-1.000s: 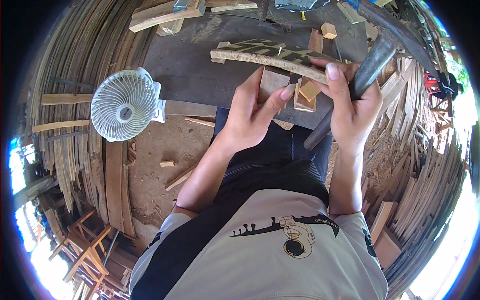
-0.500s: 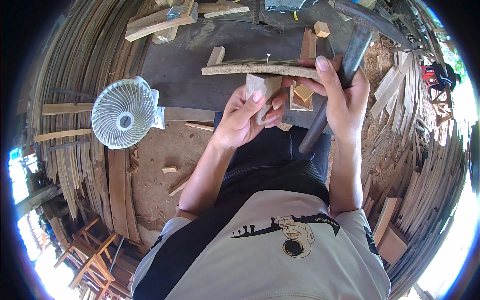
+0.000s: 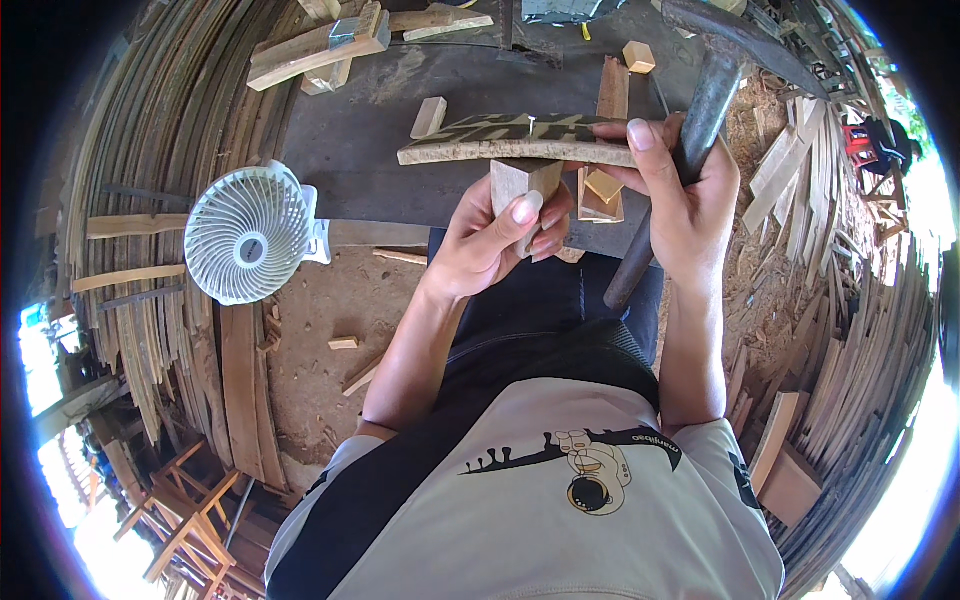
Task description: Hammering wooden lettering and components onto a wooden board to assemble a sign.
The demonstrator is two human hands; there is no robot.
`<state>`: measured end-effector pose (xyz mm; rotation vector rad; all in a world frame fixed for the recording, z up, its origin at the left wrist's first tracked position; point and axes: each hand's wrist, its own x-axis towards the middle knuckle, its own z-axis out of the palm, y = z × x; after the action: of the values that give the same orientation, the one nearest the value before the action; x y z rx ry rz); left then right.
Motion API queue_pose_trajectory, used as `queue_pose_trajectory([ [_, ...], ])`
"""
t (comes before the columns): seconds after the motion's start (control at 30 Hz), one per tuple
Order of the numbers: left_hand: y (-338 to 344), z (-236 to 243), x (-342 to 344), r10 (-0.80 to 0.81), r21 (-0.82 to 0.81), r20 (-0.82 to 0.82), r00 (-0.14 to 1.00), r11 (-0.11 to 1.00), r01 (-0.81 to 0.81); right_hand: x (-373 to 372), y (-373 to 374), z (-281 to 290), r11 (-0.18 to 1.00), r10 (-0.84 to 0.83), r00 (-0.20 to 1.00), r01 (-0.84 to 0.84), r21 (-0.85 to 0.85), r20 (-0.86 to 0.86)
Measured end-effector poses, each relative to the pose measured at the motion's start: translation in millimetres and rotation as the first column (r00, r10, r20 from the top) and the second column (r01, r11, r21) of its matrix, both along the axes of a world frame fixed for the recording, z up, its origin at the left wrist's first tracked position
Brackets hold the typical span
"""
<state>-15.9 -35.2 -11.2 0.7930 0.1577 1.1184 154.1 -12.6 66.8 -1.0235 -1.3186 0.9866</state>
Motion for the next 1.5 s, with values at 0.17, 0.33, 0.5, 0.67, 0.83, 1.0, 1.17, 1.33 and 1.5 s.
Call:
queue_pose_trajectory([
  [0.17,1,4,-6,0.008,0.022,-0.07,0.998,1.0,-0.006,2,-1,-8,0.998,-0.041,0.998,0.038,0.059,0.051],
  [0.33,-2,10,-5,0.056,0.049,-0.118,0.991,0.998,-0.05,8,-4,-2,1.0,0.002,0.986,0.001,-0.013,0.167],
  [0.5,7,9,-7,-0.007,0.044,-0.131,0.991,0.999,0.013,6,-1,-4,0.998,-0.044,0.997,0.041,0.051,0.064],
  [0.67,-5,7,-9,-0.294,-0.034,0.063,0.954,0.954,0.296,11,4,-5,0.999,-0.037,0.998,0.035,-0.035,-0.047],
  [0.83,-16,-2,4,-0.173,-0.12,-0.014,0.985,0.978,0.17,32,13,-11,0.992,-0.125,0.968,0.121,-0.032,-0.219],
  [1.0,1,2,6,-0.091,-0.13,-0.035,0.995,0.988,0.086,34,7,-16,0.98,-0.195,0.929,0.171,-0.104,-0.313],
  [1.17,5,5,16,-0.08,-0.191,-0.041,0.996,0.979,0.071,32,7,-21,0.975,-0.213,0.922,0.179,-0.133,-0.322],
  [1.33,10,3,21,-0.033,-0.245,-0.048,0.998,0.969,0.02,31,3,-20,0.973,-0.221,0.925,0.188,-0.134,-0.308],
  [1.5,10,8,21,0.011,-0.301,-0.052,0.999,0.953,-0.026,24,2,-17,0.982,-0.174,0.914,0.134,-0.132,-0.365],
])
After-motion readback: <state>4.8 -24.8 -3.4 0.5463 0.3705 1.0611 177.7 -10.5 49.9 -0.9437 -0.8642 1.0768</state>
